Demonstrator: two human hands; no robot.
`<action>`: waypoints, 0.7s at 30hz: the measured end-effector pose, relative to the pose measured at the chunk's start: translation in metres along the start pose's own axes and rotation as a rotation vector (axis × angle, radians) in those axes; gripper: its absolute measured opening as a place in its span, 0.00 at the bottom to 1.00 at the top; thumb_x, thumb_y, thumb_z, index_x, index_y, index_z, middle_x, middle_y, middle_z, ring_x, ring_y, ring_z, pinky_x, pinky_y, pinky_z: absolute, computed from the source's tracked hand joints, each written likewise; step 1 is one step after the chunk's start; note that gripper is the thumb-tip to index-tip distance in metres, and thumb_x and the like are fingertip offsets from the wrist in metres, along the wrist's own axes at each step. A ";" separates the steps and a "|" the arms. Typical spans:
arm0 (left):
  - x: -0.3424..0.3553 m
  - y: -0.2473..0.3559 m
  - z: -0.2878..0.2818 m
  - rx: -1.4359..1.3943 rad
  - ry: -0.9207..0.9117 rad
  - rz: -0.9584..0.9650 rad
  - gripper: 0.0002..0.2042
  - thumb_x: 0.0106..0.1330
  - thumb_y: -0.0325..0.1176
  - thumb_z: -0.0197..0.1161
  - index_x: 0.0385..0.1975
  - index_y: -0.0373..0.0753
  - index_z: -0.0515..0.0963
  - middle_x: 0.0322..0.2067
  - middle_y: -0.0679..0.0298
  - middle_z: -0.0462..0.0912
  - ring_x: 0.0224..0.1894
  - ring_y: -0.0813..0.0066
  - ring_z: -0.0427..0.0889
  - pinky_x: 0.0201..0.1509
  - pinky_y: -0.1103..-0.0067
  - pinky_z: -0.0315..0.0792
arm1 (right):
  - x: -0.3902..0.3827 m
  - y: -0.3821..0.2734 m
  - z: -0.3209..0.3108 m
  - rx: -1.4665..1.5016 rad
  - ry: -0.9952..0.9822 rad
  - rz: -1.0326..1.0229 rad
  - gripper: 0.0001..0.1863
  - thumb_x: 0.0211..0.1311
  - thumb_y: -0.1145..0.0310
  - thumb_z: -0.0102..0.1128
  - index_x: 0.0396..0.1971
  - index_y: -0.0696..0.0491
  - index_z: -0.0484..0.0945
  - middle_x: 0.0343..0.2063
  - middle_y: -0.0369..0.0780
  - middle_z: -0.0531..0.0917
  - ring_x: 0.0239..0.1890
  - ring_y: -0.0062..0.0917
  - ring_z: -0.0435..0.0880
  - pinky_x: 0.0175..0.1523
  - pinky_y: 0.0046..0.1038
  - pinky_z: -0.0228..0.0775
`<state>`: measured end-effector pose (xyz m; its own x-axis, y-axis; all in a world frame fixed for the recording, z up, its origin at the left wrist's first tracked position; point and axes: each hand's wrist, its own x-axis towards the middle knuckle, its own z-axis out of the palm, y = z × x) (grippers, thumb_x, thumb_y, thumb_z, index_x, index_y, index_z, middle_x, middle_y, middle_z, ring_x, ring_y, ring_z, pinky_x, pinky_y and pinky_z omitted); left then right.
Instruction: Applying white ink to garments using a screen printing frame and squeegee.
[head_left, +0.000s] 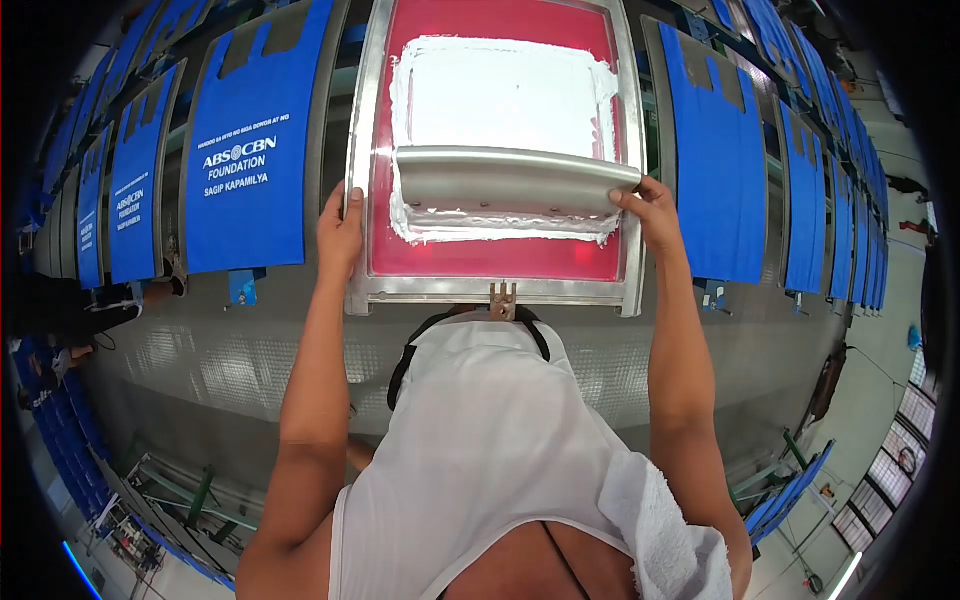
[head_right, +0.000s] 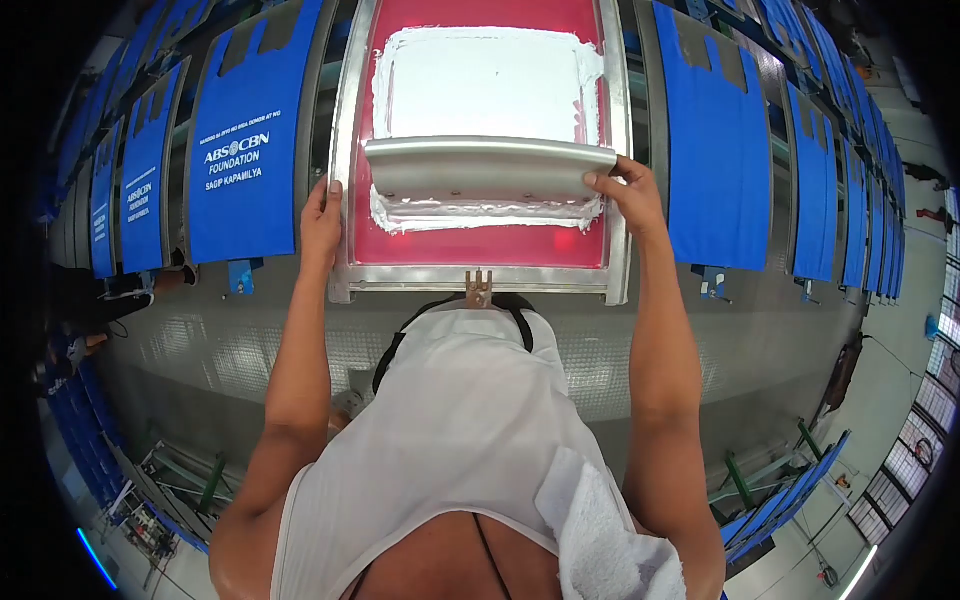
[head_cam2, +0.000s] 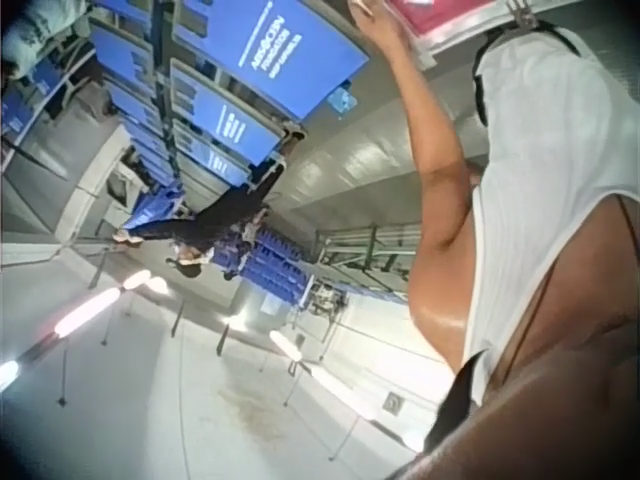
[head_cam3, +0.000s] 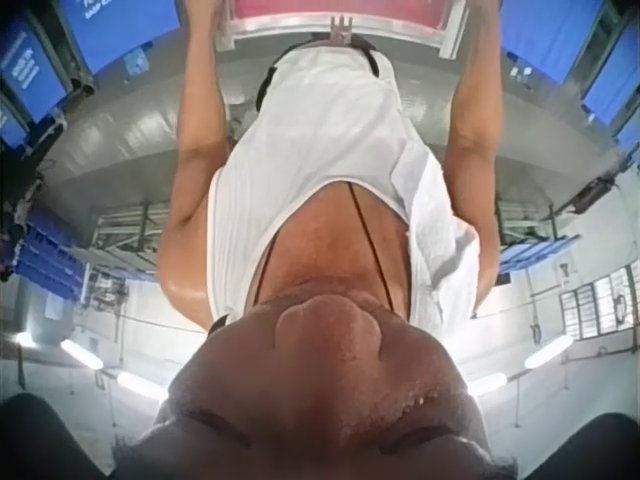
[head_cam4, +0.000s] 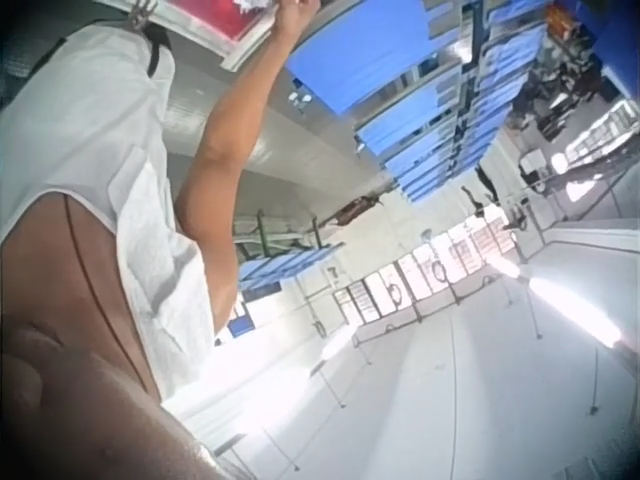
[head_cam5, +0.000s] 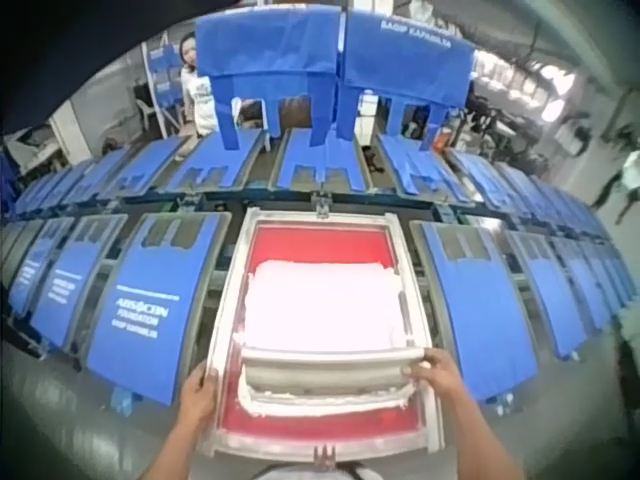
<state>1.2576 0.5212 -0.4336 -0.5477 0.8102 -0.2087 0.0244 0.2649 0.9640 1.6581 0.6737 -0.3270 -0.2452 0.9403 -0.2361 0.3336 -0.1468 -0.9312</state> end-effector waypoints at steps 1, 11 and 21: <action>0.001 -0.001 -0.001 -0.004 0.002 0.008 0.26 0.67 0.48 0.55 0.57 0.35 0.68 0.47 0.57 0.78 0.47 0.74 0.75 0.52 0.80 0.67 | 0.000 -0.001 0.001 -0.001 0.001 -0.009 0.18 0.43 0.69 0.71 0.37 0.58 0.81 0.27 0.35 0.79 0.33 0.19 0.76 0.41 0.22 0.66; 0.004 -0.004 0.004 0.122 0.048 -0.016 0.25 0.66 0.46 0.55 0.57 0.36 0.68 0.47 0.51 0.78 0.50 0.68 0.76 0.53 0.78 0.67 | -0.001 -0.002 0.002 -0.047 -0.014 -0.006 0.17 0.44 0.72 0.69 0.37 0.60 0.81 0.30 0.37 0.81 0.34 0.20 0.77 0.40 0.23 0.69; -0.032 0.115 0.015 1.007 -0.779 0.560 0.17 0.45 0.31 0.68 0.38 0.39 0.78 0.37 0.57 0.79 0.43 0.55 0.77 0.48 0.66 0.70 | -0.073 -0.037 0.046 -1.124 -0.134 -0.454 0.18 0.33 0.77 0.61 0.33 0.53 0.78 0.27 0.44 0.80 0.37 0.38 0.77 0.52 0.40 0.64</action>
<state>1.2906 0.5337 -0.3186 0.3289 0.9237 -0.1967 0.8508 -0.1994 0.4862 1.6216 0.5966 -0.2882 -0.6144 0.7879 -0.0402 0.7785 0.5973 -0.1926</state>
